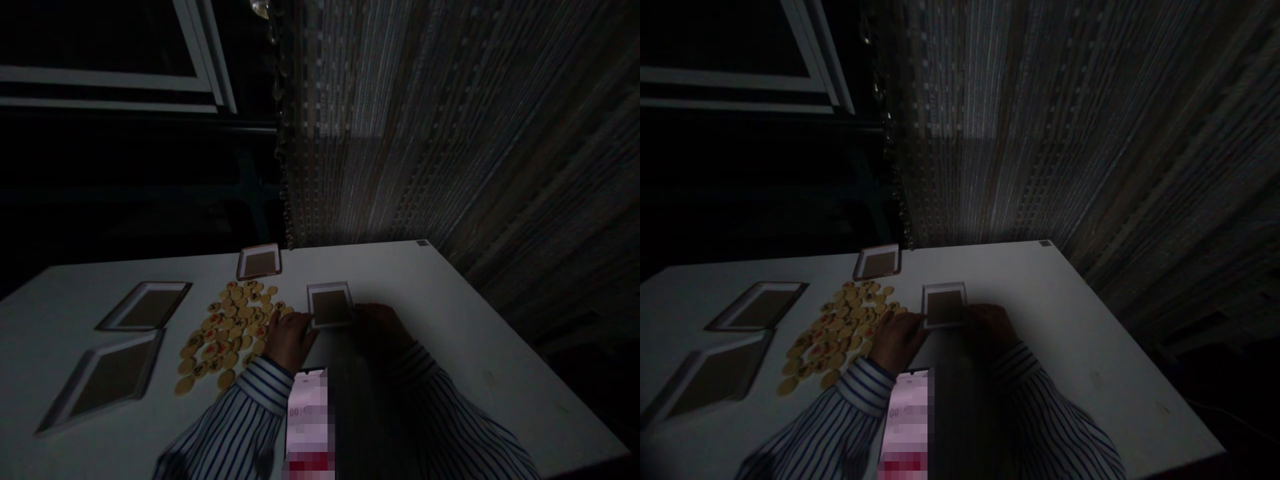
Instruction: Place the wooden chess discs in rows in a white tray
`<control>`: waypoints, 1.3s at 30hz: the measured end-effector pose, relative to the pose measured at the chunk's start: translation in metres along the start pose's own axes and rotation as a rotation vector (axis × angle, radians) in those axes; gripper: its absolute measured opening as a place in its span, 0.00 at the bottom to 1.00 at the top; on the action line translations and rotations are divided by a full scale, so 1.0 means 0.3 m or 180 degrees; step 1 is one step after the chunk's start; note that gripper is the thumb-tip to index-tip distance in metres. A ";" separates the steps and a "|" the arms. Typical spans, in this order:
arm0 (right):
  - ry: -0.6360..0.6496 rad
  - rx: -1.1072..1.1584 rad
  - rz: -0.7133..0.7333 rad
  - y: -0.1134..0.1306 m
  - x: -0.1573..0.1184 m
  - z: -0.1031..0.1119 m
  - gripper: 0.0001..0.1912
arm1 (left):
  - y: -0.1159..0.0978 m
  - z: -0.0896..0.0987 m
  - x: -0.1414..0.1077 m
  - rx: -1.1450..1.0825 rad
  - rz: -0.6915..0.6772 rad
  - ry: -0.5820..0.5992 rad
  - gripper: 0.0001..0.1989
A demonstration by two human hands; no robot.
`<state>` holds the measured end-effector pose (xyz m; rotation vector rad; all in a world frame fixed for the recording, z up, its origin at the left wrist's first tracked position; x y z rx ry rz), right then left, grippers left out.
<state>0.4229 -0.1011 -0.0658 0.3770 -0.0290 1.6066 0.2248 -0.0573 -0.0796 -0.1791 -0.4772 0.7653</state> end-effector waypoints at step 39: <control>0.0173 -0.0188 -0.0220 0.008 0.006 0.007 0.09 | -0.013 0.007 0.016 0.0073 0.0127 0.0109 0.14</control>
Point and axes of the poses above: each hand's wrist, its own x-axis towards the middle knuckle, its own z-axis out of the back of the hand, y = z × x, the point moved 3 cm from there along x, towards the middle knuckle, and after that the axes turned 12 degrees about -z, right-handed, at the moved point
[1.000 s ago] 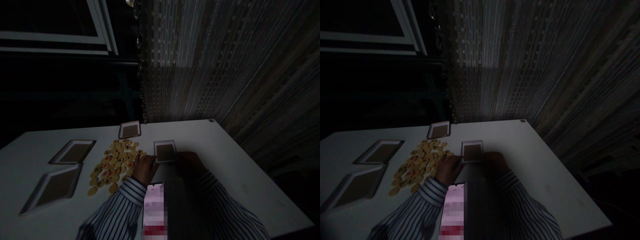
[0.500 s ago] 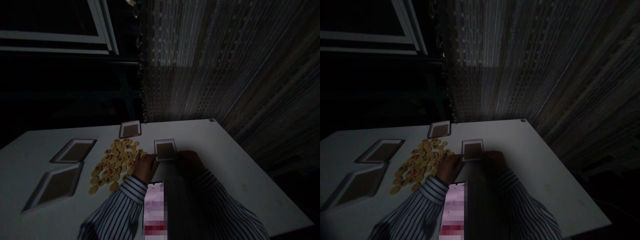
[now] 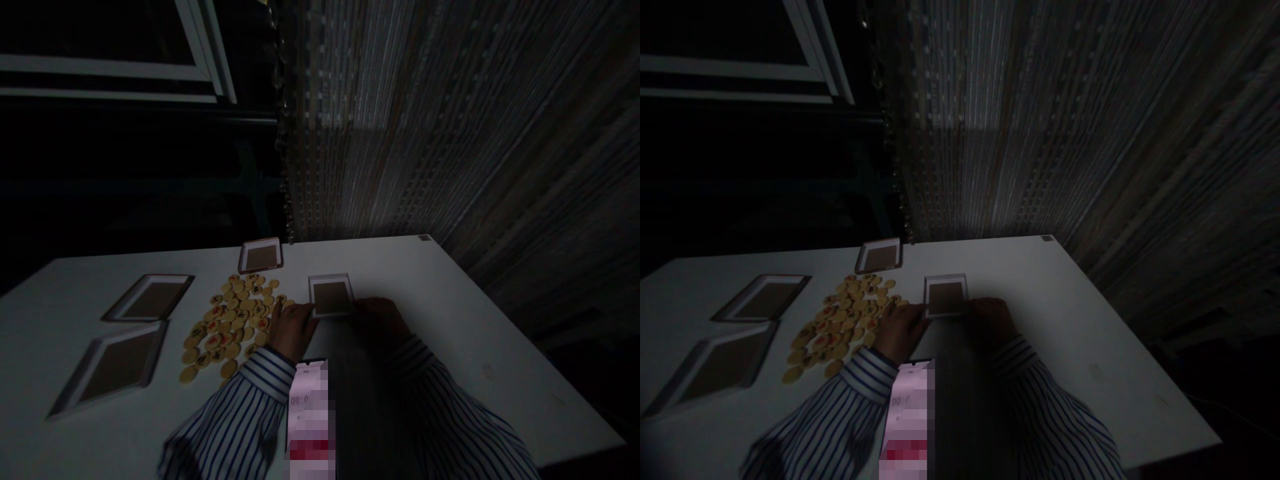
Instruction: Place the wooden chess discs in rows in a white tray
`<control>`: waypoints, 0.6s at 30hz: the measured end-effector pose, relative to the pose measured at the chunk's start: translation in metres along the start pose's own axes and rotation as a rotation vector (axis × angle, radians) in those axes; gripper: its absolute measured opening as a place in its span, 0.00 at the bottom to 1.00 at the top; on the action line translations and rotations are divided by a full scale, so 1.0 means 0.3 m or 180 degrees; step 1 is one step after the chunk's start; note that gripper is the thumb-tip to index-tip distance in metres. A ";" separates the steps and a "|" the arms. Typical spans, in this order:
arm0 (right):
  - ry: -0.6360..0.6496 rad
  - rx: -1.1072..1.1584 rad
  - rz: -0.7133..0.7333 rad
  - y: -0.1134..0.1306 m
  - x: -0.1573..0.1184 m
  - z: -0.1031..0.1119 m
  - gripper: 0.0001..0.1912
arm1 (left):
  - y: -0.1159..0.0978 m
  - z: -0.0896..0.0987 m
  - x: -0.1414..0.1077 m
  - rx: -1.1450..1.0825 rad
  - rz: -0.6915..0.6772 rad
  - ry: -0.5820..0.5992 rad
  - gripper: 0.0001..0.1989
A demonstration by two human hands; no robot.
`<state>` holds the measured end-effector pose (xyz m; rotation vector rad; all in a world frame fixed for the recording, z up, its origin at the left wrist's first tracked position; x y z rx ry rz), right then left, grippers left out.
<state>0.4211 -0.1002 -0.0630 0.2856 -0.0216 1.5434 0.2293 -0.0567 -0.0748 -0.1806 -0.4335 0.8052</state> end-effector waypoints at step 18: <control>-0.0008 -0.0005 -0.0016 0.004 0.002 0.003 0.09 | 0.005 -0.008 -0.001 -0.0016 0.0007 -0.0043 0.14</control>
Point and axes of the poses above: each hand's wrist, its own x-axis towards the middle knuckle, its own z-axis out of the back of the hand, y = z × x, the point moved 3 cm from there along x, towards the middle knuckle, and after that the axes turned 12 degrees about -z, right-handed, at the moved point
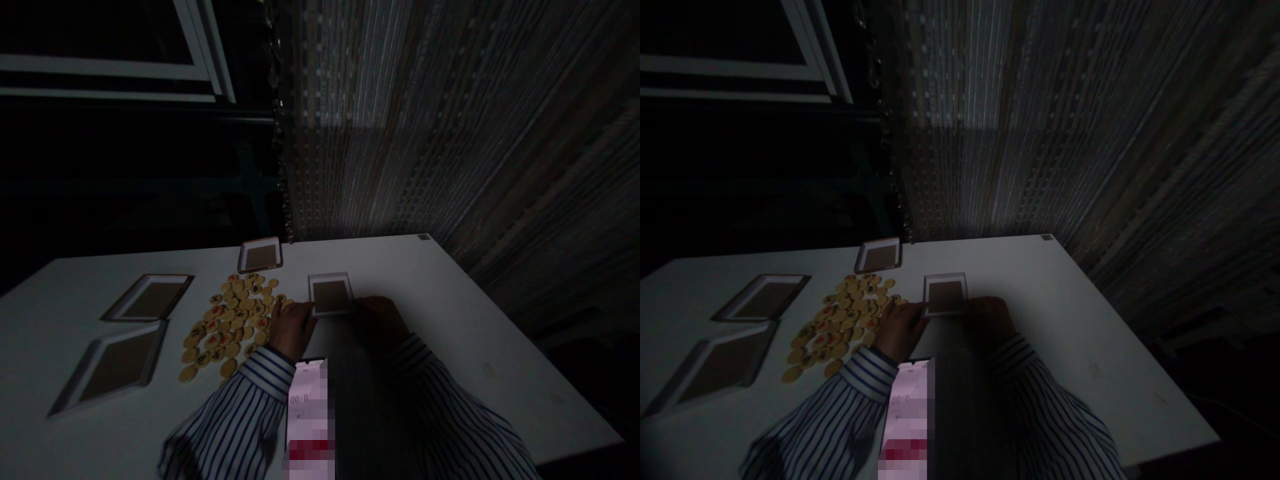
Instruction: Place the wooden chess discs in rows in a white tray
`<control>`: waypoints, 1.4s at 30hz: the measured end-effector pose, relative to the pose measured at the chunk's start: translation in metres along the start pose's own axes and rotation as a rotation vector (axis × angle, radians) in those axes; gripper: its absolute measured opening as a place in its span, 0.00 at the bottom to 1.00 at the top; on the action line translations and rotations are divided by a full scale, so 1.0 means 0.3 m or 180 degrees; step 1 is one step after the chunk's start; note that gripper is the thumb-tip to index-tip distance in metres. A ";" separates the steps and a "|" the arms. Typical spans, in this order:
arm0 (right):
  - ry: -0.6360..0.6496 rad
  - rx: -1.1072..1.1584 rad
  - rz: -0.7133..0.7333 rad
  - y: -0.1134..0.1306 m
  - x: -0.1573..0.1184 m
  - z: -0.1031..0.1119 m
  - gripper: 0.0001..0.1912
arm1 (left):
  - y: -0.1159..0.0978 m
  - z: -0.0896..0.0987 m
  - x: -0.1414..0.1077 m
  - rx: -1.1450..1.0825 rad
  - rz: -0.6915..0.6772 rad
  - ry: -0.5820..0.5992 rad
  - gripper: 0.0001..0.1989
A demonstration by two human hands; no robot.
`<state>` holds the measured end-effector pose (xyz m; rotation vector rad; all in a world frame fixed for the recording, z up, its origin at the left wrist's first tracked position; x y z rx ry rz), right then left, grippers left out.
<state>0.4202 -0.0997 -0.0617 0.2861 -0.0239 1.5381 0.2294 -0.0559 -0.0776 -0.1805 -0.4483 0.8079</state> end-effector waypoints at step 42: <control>-0.0589 0.0275 -0.0099 -0.070 0.012 -0.048 0.19 | 0.167 0.312 -0.140 -0.0551 0.0935 -0.1194 0.19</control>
Point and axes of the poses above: each hand's wrist, its own x-axis towards the middle knuckle, its own z-axis out of the back of the hand, y = z × x, the point moved 3 cm from there along x, towards the middle knuckle, and after that the axes turned 12 degrees about -z, right-handed, at the moved point
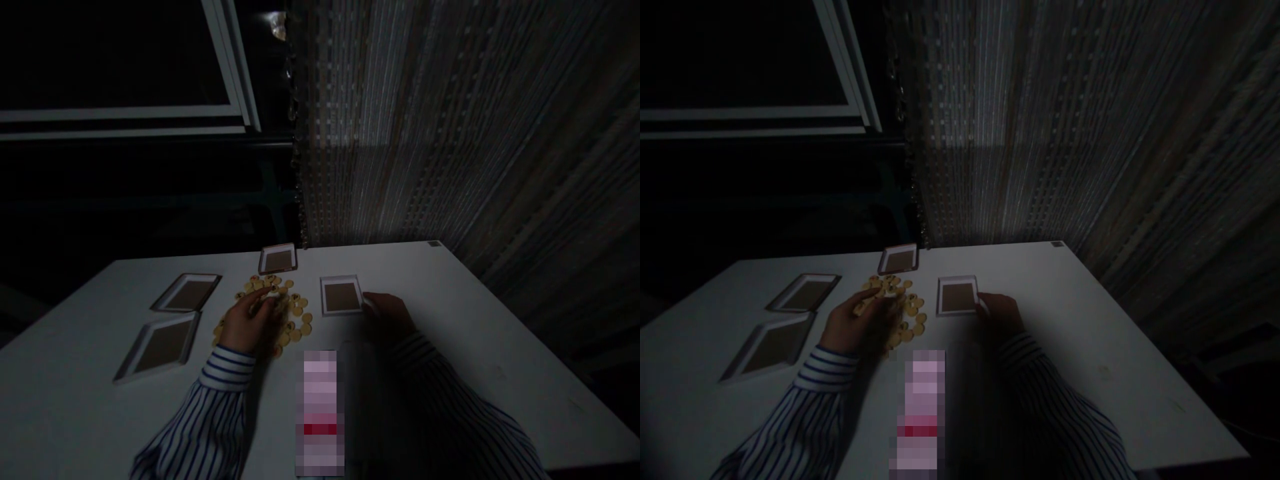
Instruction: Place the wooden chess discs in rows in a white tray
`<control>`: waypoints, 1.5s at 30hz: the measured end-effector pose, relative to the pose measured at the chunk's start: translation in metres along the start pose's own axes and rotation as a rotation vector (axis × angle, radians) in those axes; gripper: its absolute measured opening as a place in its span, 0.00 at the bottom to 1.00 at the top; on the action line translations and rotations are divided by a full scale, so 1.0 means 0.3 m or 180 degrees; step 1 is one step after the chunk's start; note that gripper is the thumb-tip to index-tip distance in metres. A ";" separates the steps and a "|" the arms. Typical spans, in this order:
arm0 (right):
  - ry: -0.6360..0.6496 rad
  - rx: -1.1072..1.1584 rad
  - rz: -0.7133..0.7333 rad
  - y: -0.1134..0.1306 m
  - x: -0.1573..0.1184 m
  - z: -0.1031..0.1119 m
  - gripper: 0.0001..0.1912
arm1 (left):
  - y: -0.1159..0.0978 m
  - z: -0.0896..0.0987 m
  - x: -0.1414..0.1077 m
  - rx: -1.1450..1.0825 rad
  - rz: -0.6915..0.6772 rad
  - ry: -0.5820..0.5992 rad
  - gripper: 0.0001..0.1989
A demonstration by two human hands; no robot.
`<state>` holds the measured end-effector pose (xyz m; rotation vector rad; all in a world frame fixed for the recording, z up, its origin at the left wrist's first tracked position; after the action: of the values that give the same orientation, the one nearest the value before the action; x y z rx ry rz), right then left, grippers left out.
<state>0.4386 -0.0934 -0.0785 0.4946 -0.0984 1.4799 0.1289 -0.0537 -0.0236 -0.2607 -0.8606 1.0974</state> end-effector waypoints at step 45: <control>0.0846 0.0081 0.0944 0.589 0.148 0.012 0.14 | 0.161 -0.055 -0.026 0.0799 -0.0597 0.0181 0.15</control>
<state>0.2735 -0.0517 -0.0140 0.3079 0.0597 1.8267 0.1069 -0.0344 -0.0662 -0.0015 -0.6741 1.0054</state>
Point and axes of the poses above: each hand's wrist, its own x-axis towards the middle knuckle, its own z-axis out of the back of the hand, y = z × x, the point moved 3 cm from there along x, towards the middle knuckle, and after that the axes turned 12 degrees about -z, right-handed, at the moved point
